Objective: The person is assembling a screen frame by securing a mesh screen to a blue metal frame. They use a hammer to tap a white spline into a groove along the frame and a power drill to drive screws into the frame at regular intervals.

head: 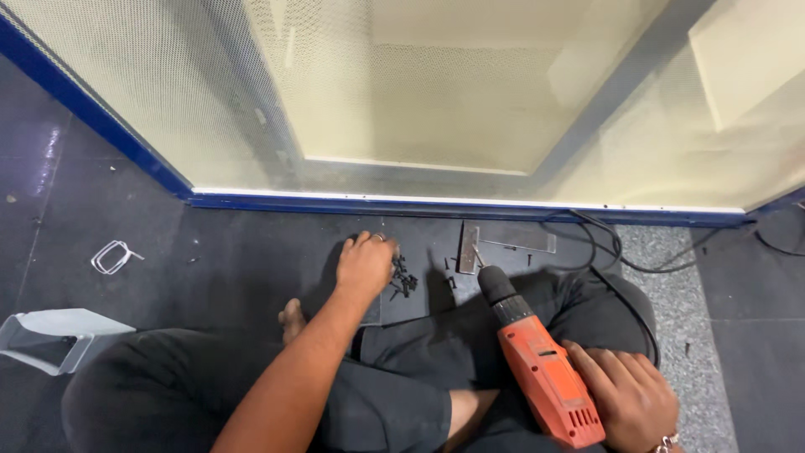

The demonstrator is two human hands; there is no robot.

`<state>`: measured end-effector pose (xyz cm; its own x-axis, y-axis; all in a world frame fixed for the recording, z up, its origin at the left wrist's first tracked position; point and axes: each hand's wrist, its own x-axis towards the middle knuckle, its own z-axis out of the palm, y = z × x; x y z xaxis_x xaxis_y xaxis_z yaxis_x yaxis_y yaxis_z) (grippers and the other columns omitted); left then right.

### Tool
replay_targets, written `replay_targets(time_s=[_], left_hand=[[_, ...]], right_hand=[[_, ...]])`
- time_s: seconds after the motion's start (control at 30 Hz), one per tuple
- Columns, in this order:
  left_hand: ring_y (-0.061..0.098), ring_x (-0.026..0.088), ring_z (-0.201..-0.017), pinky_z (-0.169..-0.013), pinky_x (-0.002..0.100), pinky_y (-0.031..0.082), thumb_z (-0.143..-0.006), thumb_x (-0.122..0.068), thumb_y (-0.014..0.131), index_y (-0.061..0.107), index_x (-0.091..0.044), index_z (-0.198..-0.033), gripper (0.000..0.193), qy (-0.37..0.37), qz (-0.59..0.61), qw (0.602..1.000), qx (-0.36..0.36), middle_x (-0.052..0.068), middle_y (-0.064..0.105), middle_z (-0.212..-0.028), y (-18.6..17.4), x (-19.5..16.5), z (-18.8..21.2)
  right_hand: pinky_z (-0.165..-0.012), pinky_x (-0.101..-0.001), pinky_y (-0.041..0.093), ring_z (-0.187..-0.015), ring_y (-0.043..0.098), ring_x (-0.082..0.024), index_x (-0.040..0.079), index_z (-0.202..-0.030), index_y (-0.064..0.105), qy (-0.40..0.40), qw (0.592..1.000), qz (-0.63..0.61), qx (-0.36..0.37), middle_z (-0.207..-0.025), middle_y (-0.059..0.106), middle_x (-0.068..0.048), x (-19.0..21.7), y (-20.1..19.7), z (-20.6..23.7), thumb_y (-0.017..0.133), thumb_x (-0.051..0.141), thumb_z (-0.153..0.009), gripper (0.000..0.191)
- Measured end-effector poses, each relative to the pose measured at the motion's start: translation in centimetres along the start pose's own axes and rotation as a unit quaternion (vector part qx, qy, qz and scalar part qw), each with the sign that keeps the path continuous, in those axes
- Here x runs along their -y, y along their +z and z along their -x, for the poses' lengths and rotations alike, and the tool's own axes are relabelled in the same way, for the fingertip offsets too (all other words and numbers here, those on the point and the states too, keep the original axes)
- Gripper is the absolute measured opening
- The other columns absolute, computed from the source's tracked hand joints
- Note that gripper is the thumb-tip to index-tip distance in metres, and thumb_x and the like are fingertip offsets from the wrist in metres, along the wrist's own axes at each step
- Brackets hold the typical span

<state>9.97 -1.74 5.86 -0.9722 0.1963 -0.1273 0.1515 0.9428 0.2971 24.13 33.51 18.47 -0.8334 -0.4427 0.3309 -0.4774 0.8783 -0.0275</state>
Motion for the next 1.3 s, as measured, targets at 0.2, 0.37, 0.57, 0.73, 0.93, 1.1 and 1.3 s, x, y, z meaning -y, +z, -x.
replay_targets(time_s=[0.2,0.37,0.57,0.73,0.93,1.1,1.3], left_hand=[[0.064,0.031,-0.110,-0.091,0.049,0.050,-0.081,-0.011,0.073,0.075,-0.012,-0.108,0.028,-0.003,0.060,0.996,-0.072,0.010,0.071,-0.109,0.9,0.8,0.7],[0.070,0.025,-0.097,-0.086,0.040,0.056,-0.093,-0.013,0.069,0.079,-0.010,-0.111,0.021,-0.107,0.422,0.897,-0.073,0.009,0.075,-0.106,0.5,1.1,1.1],[0.069,0.021,-0.090,-0.084,0.038,0.058,-0.099,-0.020,0.066,0.069,-0.001,-0.111,0.023,-0.196,0.787,0.584,0.035,0.008,0.072,-0.100,-1.0,1.2,3.0],[0.068,0.024,-0.095,-0.090,0.044,0.060,-0.102,-0.023,0.061,0.066,-0.004,-0.106,0.020,-0.143,0.882,0.446,0.047,0.009,0.071,-0.103,-3.3,1.8,5.2],[0.071,0.028,-0.103,-0.098,0.044,0.057,-0.104,-0.023,0.058,0.066,-0.003,-0.106,0.021,-0.120,0.923,0.364,0.021,0.012,0.071,-0.103,-4.5,2.9,5.3],[0.071,0.027,-0.104,-0.099,0.044,0.056,-0.104,-0.021,0.059,0.066,-0.005,-0.107,0.019,-0.110,0.921,0.373,0.028,0.010,0.071,-0.106,-3.9,3.0,4.9],[0.072,0.028,-0.101,-0.095,0.045,0.058,-0.102,-0.019,0.059,0.067,-0.003,-0.107,0.018,-0.102,0.907,0.405,0.045,0.012,0.072,-0.102,-3.3,3.2,4.4]], right_hand=[[-0.067,-0.0368,0.050,-0.073,0.067,-0.023,0.009,-0.113,0.074,-0.006,1.000,0.010,0.005,-0.083,0.070,-0.003,0.3,0.1,0.7,0.067,0.024,-0.076,0.040],[-0.064,-0.0384,0.049,-0.071,0.065,-0.025,0.008,-0.115,0.072,-0.015,1.000,-0.019,-0.008,-0.087,0.071,-0.005,-0.2,-0.3,0.8,0.068,0.028,-0.073,0.047],[-0.068,-0.0398,0.055,-0.077,0.069,-0.032,0.003,-0.115,0.071,0.011,0.991,-0.129,-0.014,-0.092,0.071,-0.013,0.4,-1.2,-0.7,0.075,0.028,-0.068,0.053],[-0.075,-0.0343,0.060,-0.085,0.076,-0.028,0.002,-0.119,0.069,-0.032,0.948,-0.315,0.027,-0.100,0.075,-0.013,2.9,-1.3,-4.1,0.074,0.020,-0.077,0.046],[-0.074,-0.0322,0.060,-0.085,0.078,-0.027,0.001,-0.119,0.070,-0.027,0.936,-0.347,0.061,-0.104,0.077,-0.015,5.5,-1.2,-7.0,0.075,0.018,-0.080,0.043],[-0.074,-0.0333,0.061,-0.086,0.079,-0.028,0.002,-0.120,0.069,-0.007,0.944,-0.321,0.081,-0.106,0.077,-0.015,5.7,-0.8,-7.1,0.076,0.020,-0.076,0.047],[-0.075,-0.0334,0.060,-0.087,0.078,-0.029,0.003,-0.117,0.069,0.003,0.950,-0.297,0.100,-0.106,0.077,-0.015,5.7,-0.7,-7.2,0.076,0.022,-0.076,0.046]])
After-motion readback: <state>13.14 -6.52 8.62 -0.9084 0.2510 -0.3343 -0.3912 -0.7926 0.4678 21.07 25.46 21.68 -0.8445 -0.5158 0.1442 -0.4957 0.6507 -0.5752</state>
